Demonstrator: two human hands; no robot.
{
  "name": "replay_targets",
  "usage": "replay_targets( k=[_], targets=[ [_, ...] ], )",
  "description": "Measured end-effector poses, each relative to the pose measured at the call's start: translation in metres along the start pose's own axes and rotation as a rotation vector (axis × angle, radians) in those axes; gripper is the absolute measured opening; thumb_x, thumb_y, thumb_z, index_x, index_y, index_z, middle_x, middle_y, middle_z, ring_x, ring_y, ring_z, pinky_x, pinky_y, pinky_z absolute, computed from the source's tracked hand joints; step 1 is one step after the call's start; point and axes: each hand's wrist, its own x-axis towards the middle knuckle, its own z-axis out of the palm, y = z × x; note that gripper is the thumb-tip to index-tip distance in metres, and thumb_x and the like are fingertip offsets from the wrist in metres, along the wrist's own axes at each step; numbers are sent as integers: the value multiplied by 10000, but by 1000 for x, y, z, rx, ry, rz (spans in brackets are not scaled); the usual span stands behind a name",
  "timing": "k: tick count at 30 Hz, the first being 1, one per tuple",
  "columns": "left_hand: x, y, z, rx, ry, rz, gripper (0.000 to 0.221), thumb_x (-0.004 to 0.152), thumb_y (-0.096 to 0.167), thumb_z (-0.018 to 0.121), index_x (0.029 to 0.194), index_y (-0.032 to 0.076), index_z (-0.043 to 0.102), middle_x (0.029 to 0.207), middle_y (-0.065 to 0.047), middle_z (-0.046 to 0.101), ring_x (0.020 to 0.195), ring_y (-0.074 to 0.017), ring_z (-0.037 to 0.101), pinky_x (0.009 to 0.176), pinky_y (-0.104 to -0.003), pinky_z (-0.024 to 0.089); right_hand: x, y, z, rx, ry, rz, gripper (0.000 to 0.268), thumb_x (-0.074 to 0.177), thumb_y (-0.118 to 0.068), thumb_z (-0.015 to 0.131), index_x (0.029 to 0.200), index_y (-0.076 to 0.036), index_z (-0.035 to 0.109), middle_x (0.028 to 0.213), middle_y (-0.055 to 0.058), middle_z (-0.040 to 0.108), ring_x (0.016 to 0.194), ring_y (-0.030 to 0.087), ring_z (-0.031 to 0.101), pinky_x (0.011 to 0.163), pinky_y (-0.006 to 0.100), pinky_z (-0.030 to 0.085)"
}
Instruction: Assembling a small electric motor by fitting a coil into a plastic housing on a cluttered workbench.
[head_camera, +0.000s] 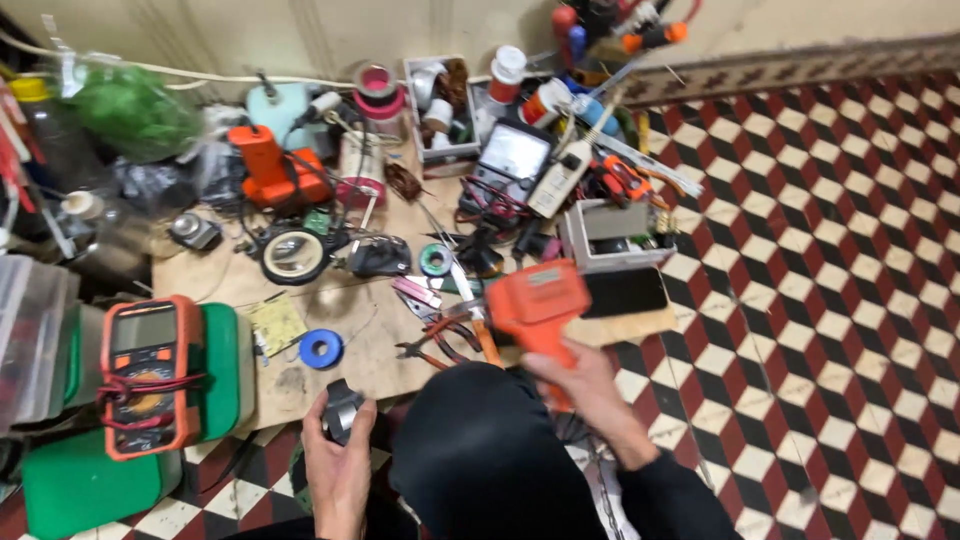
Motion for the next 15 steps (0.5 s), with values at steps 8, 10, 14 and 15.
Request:
replay_targets(
  k=[8, 10, 14, 15],
  targets=[
    [16, -25, 34, -30, -121, 174, 794, 919, 212, 812, 1605, 48, 448, 1426, -166, 647, 1229, -258, 694, 1070, -371, 520, -70, 123, -162, 69, 336, 167, 310, 1013, -185, 819, 908, 85, 709, 647, 162, 626, 498, 237, 537, 493, 358, 410],
    [26, -37, 42, 167, -51, 511, 661, 930, 214, 823, 1512, 49, 558, 1396, -146, 641, 1252, -307, 660, 1078, -418, 512, -58, 183, -189, 54, 409, 214, 462, 1024, -234, 822, 746, 111, 691, 604, 190, 618, 490, 263, 521, 486, 376, 399],
    [51, -46, 74, 296, 137, 701, 698, 843, 187, 817, 1477, 10, 584, 1386, -187, 643, 1220, -386, 649, 1052, -449, 528, 0, 287, -223, 120, 431, 281, 396, 970, -260, 876, 999, 115, 751, 756, 221, 667, 577, 288, 573, 494, 397, 432],
    [52, -47, 79, 348, 115, 719, 740, 848, 176, 827, 1523, 40, 558, 1537, -234, 538, 1355, -431, 564, 1124, -477, 479, 15, 302, -228, 52, 402, 216, 405, 977, -239, 860, 885, 137, 740, 645, 251, 656, 479, 334, 568, 436, 420, 423]
  ],
)
